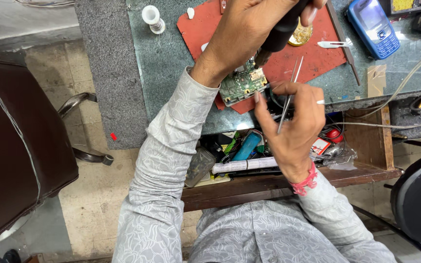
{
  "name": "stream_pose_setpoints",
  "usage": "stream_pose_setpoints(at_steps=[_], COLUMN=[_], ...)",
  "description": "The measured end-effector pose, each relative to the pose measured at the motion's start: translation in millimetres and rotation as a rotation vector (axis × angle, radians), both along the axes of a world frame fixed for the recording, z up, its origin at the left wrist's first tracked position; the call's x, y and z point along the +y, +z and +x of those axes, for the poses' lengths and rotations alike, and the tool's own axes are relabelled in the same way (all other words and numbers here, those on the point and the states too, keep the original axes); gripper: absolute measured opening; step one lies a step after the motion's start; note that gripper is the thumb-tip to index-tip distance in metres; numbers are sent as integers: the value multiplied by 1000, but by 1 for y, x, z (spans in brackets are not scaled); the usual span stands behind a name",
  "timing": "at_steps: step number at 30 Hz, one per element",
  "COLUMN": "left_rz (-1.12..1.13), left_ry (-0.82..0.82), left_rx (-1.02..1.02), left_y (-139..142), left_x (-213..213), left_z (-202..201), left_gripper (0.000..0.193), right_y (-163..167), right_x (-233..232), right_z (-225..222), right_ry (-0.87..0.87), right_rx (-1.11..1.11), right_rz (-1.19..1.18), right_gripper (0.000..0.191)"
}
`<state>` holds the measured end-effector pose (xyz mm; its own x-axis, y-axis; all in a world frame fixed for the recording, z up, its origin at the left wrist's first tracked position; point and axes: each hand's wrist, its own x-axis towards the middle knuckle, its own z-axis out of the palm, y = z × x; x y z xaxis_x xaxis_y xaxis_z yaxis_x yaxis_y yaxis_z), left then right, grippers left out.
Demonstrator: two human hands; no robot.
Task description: The person solders components onto a green circuit board, holding a soldering iron in one hand and feeding solder wire with the other while steadying the board with tweezers on a red mat. They reposition the board and continue soldering different points across the workbench.
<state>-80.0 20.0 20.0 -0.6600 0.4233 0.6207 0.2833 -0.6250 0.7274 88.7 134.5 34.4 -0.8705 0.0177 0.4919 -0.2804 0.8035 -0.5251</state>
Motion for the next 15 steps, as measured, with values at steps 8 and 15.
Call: stream_pose_setpoints(at_steps=[8,15], left_rz=[-40,-152], left_ry=[71,168], left_rx=[-142,-169], left_y=[4,8], left_x=[-6,-12], left_z=[7,16], left_gripper=[31,33], right_y=[16,20], right_x=[24,50], right_z=[-26,-61], right_ry=[106,282], right_rx=[-152,-65], right_rz=[-218,-394], right_gripper=[26,19])
